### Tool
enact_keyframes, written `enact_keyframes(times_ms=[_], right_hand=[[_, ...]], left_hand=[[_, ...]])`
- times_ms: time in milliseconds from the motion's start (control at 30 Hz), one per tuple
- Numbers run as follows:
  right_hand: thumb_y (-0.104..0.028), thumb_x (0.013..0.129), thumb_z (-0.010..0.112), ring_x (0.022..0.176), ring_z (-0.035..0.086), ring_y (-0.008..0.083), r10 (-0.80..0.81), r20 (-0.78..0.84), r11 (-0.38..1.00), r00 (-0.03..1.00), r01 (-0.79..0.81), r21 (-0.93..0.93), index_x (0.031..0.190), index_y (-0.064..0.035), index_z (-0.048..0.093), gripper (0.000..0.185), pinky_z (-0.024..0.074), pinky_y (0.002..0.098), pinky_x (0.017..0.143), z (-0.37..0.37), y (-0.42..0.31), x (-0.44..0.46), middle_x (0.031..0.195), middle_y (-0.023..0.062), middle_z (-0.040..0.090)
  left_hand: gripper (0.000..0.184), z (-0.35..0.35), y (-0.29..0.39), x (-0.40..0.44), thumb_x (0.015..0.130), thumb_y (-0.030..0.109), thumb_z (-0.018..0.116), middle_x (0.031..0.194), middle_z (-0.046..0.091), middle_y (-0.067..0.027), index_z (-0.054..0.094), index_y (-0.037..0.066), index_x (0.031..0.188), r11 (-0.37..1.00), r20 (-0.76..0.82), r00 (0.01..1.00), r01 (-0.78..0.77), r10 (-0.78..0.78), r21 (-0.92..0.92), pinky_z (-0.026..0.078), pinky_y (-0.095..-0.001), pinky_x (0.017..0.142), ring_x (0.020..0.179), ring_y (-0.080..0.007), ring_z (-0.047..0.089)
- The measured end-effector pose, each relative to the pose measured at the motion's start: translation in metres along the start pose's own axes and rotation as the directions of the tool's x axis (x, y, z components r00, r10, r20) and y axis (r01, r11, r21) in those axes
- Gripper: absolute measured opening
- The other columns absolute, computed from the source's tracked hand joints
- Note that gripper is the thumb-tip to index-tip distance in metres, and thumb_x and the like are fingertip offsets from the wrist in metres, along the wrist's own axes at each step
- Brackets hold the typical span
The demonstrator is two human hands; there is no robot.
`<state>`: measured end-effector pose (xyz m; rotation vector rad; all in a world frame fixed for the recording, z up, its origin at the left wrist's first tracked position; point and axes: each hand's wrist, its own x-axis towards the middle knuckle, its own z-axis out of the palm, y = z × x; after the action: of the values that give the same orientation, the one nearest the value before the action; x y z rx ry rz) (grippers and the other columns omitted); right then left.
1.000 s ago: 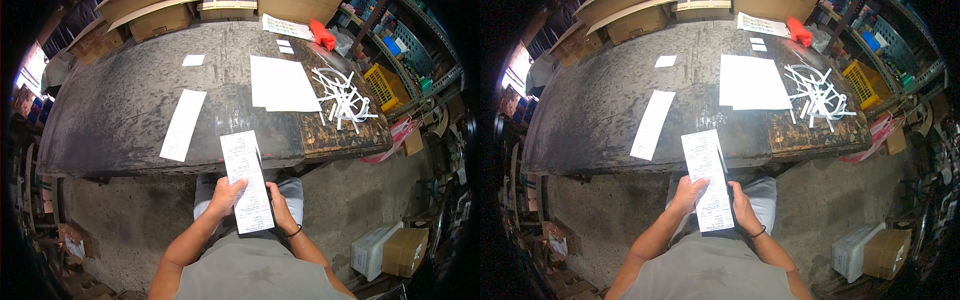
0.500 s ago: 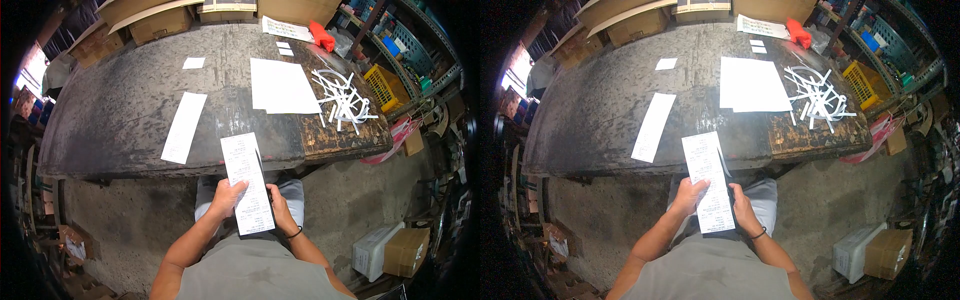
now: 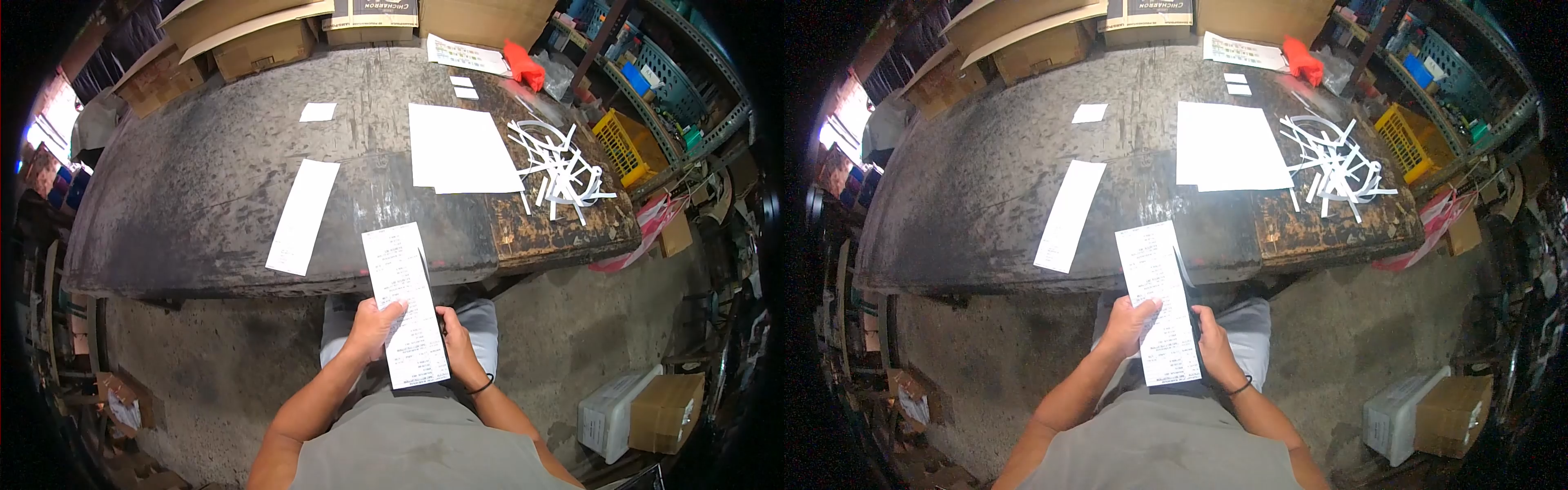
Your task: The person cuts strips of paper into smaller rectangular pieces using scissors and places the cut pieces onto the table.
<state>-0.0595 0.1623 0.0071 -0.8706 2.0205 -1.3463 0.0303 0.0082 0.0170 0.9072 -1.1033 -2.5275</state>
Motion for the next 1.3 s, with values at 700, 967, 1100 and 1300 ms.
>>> enact_keyframes(times_ms=[700,967,1100,1300], right_hand=[[-0.014,0.085,0.058,0.099,0.061,0.0365,0.002,0.04,1.0,0.999,-0.001,-0.021,0.123,0.0007,0.037,0.046,0.0462,0.0385,0.082,0.001,0.01,0.02,0.104,0.0264,0.059],[-0.012,0.085,0.058,0.097,0.062,0.0355,-0.013,0.039,1.0,0.999,0.013,-0.01,0.123,0.0,0.037,0.045,0.0471,0.0379,0.08,0.004,0.016,0.02,0.102,0.0255,0.06],[-0.011,0.085,0.058,0.096,0.062,0.035,-0.022,0.032,0.999,0.999,0.023,-0.032,0.123,0.0002,0.037,0.045,0.0473,0.038,0.08,0.004,0.013,0.019,0.101,0.0251,0.06],[-0.01,0.083,0.059,0.083,0.062,0.0297,-0.056,0.016,0.998,0.998,0.056,-0.029,0.123,0.0001,0.037,0.046,0.0472,0.0353,0.072,0.005,0.016,0.019,0.095,0.0226,0.06]], left_hand=[[0.026,-0.001,-0.007,-0.009,0.085,0.006,0.06,0.098,0.064,-0.0135,0.057,-0.009,0.106,0.999,0.04,0.998,0.048,-0.047,-0.015,0.052,-0.0327,0.077,0.084,-0.019,0.064],[0.026,-0.003,-0.011,-0.009,0.085,0.006,0.06,0.099,0.064,-0.0133,0.057,-0.008,0.106,0.998,0.046,0.998,0.041,-0.038,-0.055,0.052,-0.0325,0.077,0.084,-0.0188,0.064],[0.026,-0.003,-0.011,-0.009,0.085,0.007,0.061,0.099,0.064,-0.0129,0.057,-0.008,0.106,0.998,0.055,0.998,0.039,-0.036,-0.052,0.052,-0.0322,0.077,0.084,-0.0184,0.064],[0.026,-0.003,-0.011,-0.009,0.085,0.007,0.061,0.099,0.064,-0.0126,0.058,-0.007,0.106,0.998,0.059,0.997,0.045,-0.042,-0.043,0.052,-0.032,0.077,0.084,-0.0181,0.064]])
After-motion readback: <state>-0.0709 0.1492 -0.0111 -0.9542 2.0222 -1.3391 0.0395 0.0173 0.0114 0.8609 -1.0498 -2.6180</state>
